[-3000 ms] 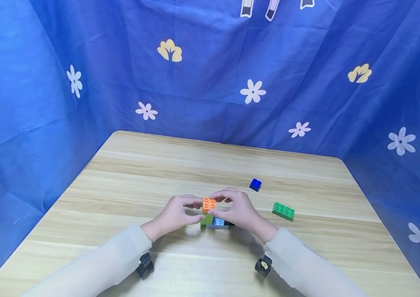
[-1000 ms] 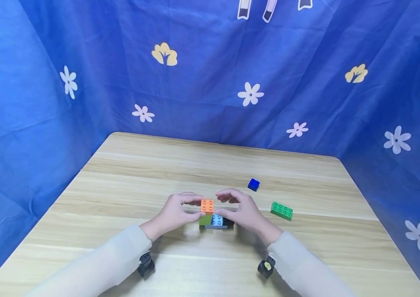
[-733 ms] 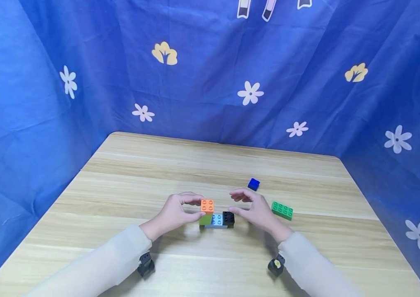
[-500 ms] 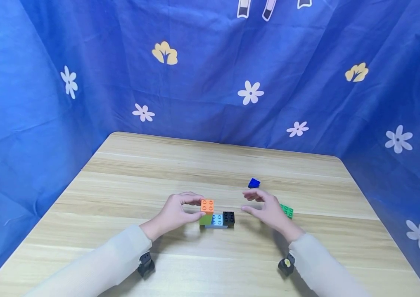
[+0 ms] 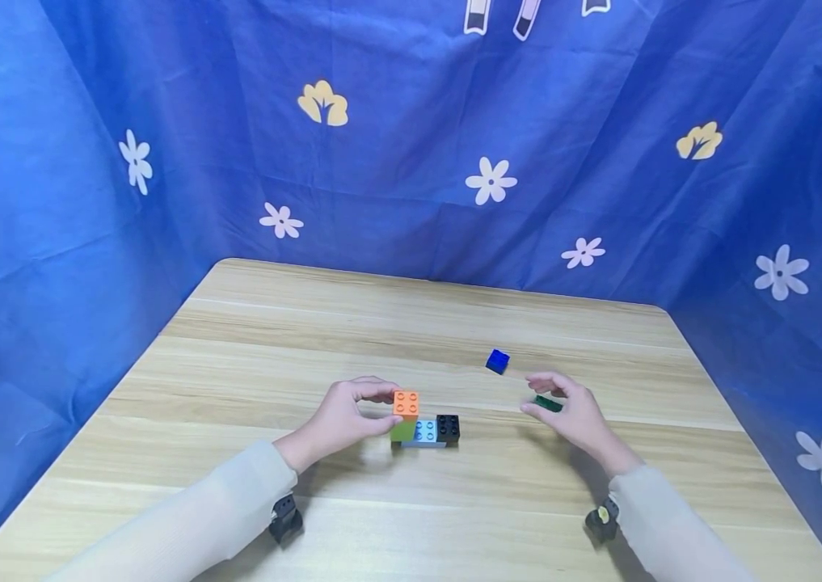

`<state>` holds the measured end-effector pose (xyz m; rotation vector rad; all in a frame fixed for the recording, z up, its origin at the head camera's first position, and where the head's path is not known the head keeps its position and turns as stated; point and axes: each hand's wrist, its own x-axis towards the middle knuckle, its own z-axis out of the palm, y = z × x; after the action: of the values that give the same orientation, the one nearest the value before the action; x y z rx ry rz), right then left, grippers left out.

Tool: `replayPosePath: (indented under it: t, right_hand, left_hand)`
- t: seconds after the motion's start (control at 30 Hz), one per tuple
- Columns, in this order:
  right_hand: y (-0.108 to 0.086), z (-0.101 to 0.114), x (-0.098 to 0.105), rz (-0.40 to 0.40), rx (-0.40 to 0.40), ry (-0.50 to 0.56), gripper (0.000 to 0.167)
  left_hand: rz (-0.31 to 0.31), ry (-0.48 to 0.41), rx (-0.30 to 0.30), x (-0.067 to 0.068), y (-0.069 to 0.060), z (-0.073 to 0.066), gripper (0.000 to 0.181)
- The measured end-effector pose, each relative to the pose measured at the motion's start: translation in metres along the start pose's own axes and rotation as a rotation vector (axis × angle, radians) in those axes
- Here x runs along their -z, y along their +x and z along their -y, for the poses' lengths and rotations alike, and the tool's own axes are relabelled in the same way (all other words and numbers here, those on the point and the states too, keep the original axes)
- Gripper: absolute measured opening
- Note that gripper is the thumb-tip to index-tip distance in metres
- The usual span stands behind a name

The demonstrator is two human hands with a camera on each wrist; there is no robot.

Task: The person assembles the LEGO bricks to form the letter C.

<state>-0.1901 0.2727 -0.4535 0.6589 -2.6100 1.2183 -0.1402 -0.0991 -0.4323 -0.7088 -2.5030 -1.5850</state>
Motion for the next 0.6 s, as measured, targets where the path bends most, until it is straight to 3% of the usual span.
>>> replayPosePath:
  t: [0.6]
  right_hand:
    - [-0.019,-0.026,0.024,-0.015,-0.099,-0.041,0.052]
  left_hand:
    - [0.005,-0.016,0.002,0.004,0.004,-0.002,0.038]
